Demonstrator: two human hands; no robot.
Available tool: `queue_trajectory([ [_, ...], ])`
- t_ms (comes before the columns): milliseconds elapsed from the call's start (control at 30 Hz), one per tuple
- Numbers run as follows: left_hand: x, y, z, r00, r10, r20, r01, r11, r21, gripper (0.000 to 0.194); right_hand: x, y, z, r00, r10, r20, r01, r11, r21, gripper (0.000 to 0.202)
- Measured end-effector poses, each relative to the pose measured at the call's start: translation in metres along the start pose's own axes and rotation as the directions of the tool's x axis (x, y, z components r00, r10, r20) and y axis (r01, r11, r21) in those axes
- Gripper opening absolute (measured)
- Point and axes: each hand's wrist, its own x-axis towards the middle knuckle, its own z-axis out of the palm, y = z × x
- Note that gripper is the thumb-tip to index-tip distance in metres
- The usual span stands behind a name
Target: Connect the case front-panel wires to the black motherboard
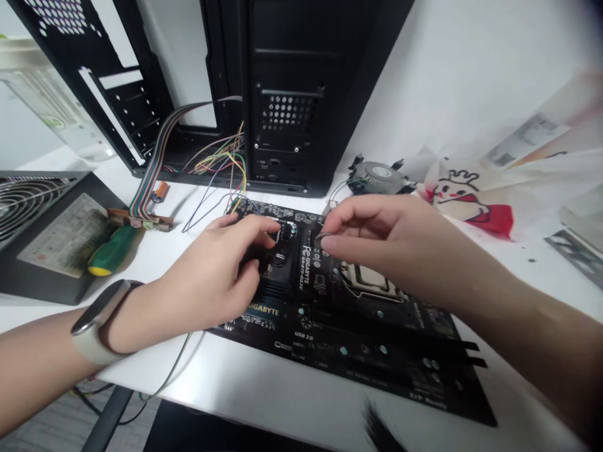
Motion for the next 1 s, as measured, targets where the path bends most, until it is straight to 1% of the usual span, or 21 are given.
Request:
queue_trajectory([
  [67, -0.001, 0.000, 0.003, 0.999, -0.008, 0.034, 0.008, 1.000, 0.013, 0.044, 0.009, -0.001, -0.001, 0.999, 0.020, 0.034, -0.019, 0.999, -0.043, 0.009],
  [167, -0.002, -0.001, 0.007, 0.997, -0.014, 0.070, 0.011, 0.999, 0.052, 0.053, 0.025, -0.003, 0.003, 0.989, 0.054, 0.141, -0.032, 0.987, -0.155, 0.010],
  [267, -0.003, -0.001, 0.009, 0.997, -0.003, 0.072, -0.001, 0.998, 0.060, 0.057, 0.039, -0.006, 0.010, 0.966, 0.055, 0.253, 0.019, 0.959, -0.283, 0.014],
  [333, -0.003, -0.002, 0.010, 0.997, 0.002, 0.073, -0.006, 0.999, 0.049, 0.057, 0.046, -0.006, 0.014, 0.955, 0.053, 0.293, 0.051, 0.940, -0.337, 0.015],
  [467, -0.005, -0.004, 0.012, 0.998, -0.009, 0.061, 0.005, 0.998, 0.058, 0.059, 0.051, -0.002, 0.018, 0.949, 0.064, 0.308, 0.058, 0.927, -0.370, 0.018],
  [633, -0.006, -0.007, 0.016, 0.999, 0.009, 0.032, -0.011, 0.997, 0.073, 0.060, 0.055, 0.002, 0.018, 0.939, -0.016, 0.343, 0.144, 0.926, -0.349, 0.019],
  [800, -0.006, -0.007, 0.018, 0.999, 0.004, 0.032, -0.006, 0.998, 0.061, 0.063, 0.057, 0.003, 0.018, 0.939, -0.022, 0.342, 0.160, 0.910, -0.381, 0.019],
  [933, -0.006, -0.007, 0.019, 0.999, -0.016, 0.029, 0.015, 0.999, 0.042, 0.066, 0.057, 0.006, 0.020, 0.934, -0.099, 0.344, 0.243, 0.882, -0.405, 0.018],
  [1000, -0.006, -0.007, 0.019, 0.999, -0.022, 0.023, 0.021, 0.999, 0.043, 0.067, 0.056, 0.007, 0.021, 0.935, -0.119, 0.333, 0.262, 0.865, -0.428, 0.017],
])
